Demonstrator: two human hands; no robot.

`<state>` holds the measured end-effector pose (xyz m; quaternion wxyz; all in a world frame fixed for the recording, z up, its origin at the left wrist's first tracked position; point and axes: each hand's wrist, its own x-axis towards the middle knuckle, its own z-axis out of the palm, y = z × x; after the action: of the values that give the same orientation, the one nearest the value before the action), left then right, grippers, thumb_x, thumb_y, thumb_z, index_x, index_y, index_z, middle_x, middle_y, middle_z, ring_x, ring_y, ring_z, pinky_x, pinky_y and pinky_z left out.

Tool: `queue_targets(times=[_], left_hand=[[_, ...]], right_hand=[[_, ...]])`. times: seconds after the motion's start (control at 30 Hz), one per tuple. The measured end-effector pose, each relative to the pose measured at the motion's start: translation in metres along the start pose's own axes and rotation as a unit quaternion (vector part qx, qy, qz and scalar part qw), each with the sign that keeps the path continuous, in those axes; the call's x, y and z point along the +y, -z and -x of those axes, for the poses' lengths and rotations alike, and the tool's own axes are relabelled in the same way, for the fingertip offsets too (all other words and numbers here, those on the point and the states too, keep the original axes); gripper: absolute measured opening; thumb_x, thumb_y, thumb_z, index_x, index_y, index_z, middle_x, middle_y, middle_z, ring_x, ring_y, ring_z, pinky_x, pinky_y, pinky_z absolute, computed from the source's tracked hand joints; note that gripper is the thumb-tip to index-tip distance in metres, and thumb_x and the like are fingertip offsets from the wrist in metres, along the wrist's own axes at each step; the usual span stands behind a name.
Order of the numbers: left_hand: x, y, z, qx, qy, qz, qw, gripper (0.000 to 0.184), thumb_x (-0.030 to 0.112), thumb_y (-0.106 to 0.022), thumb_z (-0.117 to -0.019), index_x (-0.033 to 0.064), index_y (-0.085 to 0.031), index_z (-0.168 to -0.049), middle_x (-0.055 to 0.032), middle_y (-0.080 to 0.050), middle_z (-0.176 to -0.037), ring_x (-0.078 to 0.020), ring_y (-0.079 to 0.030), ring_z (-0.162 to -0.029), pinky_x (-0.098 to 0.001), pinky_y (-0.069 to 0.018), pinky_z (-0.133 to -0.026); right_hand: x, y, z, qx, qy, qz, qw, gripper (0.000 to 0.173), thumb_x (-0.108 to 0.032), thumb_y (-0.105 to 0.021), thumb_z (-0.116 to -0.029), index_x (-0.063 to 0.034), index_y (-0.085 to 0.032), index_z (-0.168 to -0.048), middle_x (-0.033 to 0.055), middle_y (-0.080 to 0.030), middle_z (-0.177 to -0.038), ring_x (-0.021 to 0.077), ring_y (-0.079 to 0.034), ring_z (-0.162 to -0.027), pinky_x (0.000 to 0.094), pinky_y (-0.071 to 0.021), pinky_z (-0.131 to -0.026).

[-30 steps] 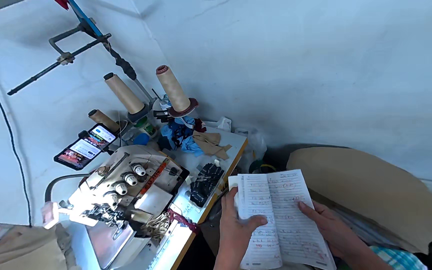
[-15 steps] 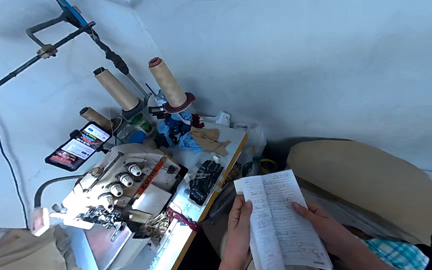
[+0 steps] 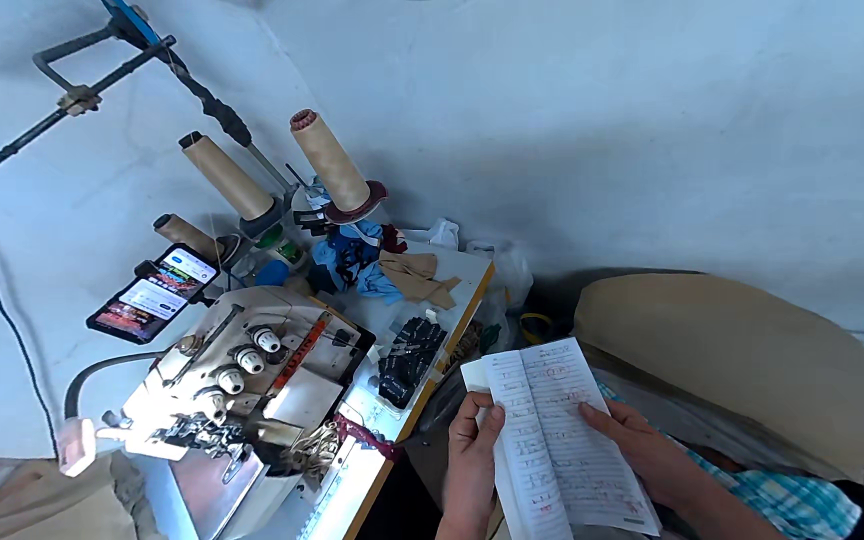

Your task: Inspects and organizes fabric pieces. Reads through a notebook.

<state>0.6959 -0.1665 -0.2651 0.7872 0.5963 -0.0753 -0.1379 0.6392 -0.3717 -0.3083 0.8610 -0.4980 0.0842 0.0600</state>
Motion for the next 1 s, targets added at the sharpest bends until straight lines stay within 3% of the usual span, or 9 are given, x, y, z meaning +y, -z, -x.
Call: queue_targets(times=[0.17,0.3,0.4,0.47,0.57,0.8,1.0], left_hand=[[0.002,0.003,0.000,0.040,0.036,0.032,0.998,0.020,0.006,-0.042,-0.1060,0.0015,-0.059,-0.097,-0.0063,-0.069,-0.085,-0.0113,-0.070,-0.077,-0.0297,-0.0618,-0.074],[0.002,0.003,0.001,0.050,0.054,0.059,0.996,0.025,0.007,-0.040,-0.1068,0.0034,-0.059,-0.091,-0.0039,-0.068,-0.082,-0.0093,-0.069,-0.075,-0.0275,-0.0607,-0.073],[0.000,0.003,0.001,0.042,0.061,0.093,0.993,0.026,0.007,-0.040,-0.1067,0.0052,-0.059,-0.090,-0.0035,-0.068,-0.082,-0.0090,-0.069,-0.076,-0.0275,-0.0602,-0.074],[-0.001,0.004,0.001,0.045,0.067,0.088,0.993,0.026,0.008,-0.040,-0.1070,0.0053,-0.059,-0.090,-0.0036,-0.067,-0.083,-0.0093,-0.068,-0.077,-0.0279,-0.0599,-0.074],[0.000,0.006,0.001,0.059,0.082,0.090,0.991,0.027,0.010,-0.038,-0.1084,0.0046,-0.058,-0.092,-0.0045,-0.067,-0.084,-0.0104,-0.069,-0.078,-0.0286,-0.0600,-0.075],[0.000,0.012,0.001,0.057,0.083,0.156,0.983,0.027,0.012,-0.035,-0.1095,0.0058,-0.056,-0.094,-0.0060,-0.068,-0.084,-0.0121,-0.070,-0.079,-0.0295,-0.0604,-0.074],[-0.003,0.020,0.000,0.062,0.081,0.185,0.977,0.027,0.013,-0.035,-0.1099,0.0051,-0.057,-0.096,-0.0081,-0.069,-0.087,-0.0143,-0.070,-0.081,-0.0310,-0.0608,-0.075]], right_hand=[[0.001,-0.001,0.000,0.004,0.002,0.019,1.000,0.025,-0.024,-0.045,-0.1072,-0.0139,-0.067,-0.114,-0.0012,-0.078,-0.098,0.0094,-0.075,-0.085,0.0281,-0.0641,-0.079],[-0.023,-0.019,0.006,0.038,-0.046,0.065,0.996,0.034,-0.013,-0.029,-0.1113,-0.0095,-0.062,-0.110,-0.0054,-0.074,-0.091,0.0019,-0.072,-0.083,0.0214,-0.0613,-0.078],[-0.025,-0.021,0.007,0.033,-0.061,0.074,0.995,0.035,-0.015,-0.026,-0.1120,-0.0091,-0.061,-0.113,-0.0050,-0.073,-0.091,0.0020,-0.072,-0.083,0.0217,-0.0612,-0.078],[-0.014,-0.015,0.006,0.019,-0.050,0.075,0.996,0.036,-0.021,-0.028,-0.1115,-0.0117,-0.063,-0.113,-0.0052,-0.075,-0.092,0.0032,-0.073,-0.083,0.0236,-0.0622,-0.078],[-0.020,-0.020,0.006,0.028,-0.065,0.078,0.995,0.040,-0.015,-0.022,-0.1130,-0.0089,-0.061,-0.112,-0.0053,-0.073,-0.090,0.0018,-0.071,-0.083,0.0221,-0.0608,-0.078],[-0.011,-0.015,0.001,0.017,-0.045,0.060,0.997,0.042,-0.017,-0.021,-0.1129,-0.0106,-0.063,-0.111,-0.0058,-0.075,-0.091,0.0021,-0.072,-0.085,0.0225,-0.0615,-0.081],[0.013,-0.005,-0.006,-0.013,-0.007,0.020,1.000,0.048,-0.031,-0.022,-0.1124,-0.0162,-0.068,-0.115,-0.0039,-0.077,-0.099,0.0063,-0.074,-0.090,0.0270,-0.0629,-0.082]])
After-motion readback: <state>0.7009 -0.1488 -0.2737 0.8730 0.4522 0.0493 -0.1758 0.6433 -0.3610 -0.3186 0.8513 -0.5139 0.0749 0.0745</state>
